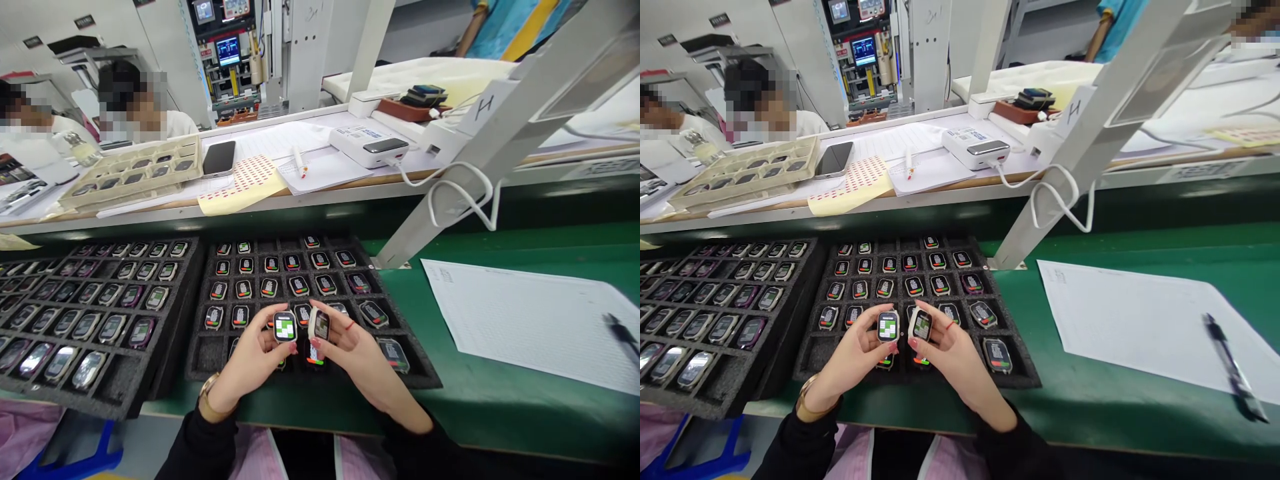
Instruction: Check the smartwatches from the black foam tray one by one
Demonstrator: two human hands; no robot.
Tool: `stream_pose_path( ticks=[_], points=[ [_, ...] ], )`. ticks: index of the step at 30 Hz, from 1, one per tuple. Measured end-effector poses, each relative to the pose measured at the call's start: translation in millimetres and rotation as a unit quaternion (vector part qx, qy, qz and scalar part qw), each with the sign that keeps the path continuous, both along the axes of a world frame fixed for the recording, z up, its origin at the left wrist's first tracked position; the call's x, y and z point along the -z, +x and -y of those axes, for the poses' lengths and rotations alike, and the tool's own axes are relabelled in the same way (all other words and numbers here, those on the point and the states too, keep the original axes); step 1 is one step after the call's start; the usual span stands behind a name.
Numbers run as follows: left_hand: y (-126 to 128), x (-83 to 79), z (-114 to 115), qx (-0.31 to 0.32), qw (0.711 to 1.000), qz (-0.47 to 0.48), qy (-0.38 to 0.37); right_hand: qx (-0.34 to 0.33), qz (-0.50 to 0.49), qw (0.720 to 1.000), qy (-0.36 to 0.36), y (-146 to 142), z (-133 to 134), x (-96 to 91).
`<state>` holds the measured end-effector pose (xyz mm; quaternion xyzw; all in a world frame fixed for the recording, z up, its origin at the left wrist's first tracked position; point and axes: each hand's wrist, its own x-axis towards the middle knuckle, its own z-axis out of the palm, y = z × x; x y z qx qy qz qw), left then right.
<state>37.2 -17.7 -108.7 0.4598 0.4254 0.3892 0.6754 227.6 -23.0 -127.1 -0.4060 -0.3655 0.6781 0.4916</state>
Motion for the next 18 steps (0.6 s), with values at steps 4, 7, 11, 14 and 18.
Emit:
stream_pose_path(
  ticks=[4, 7, 11, 14, 18],
  points=[
    [-1.3, 6.6, 1.3, 0.003, 1.0, -0.022, -0.003, 0.001, 0.024, 1.0, 0.002, -2.2, 0.3, -4.4],
    [-2.0, 8.3, 2.1, -0.001, 0.999, -0.031, -0.007, 0.004, 0.032, 0.999, -0.008, -4.4, 0.2, -5.8],
    [-2.7, 8.0, 1.5, -0.004, 0.999, -0.034, -0.011, 0.011, 0.032, 0.999, -0.024, -3.4, -1.7, -1.3],
    [-3.3, 6.7, 0.5, -0.01, 0.999, -0.039, -0.01, 0.013, 0.038, 0.999, -0.023, -1.4, -3.7, 2.6],
    [-4.8, 6.2, 0.0, -0.015, 0.999, -0.041, -0.01, 0.009, 0.034, 0.999, -0.015, -1.8, -4.7, 0.7]
  ],
)
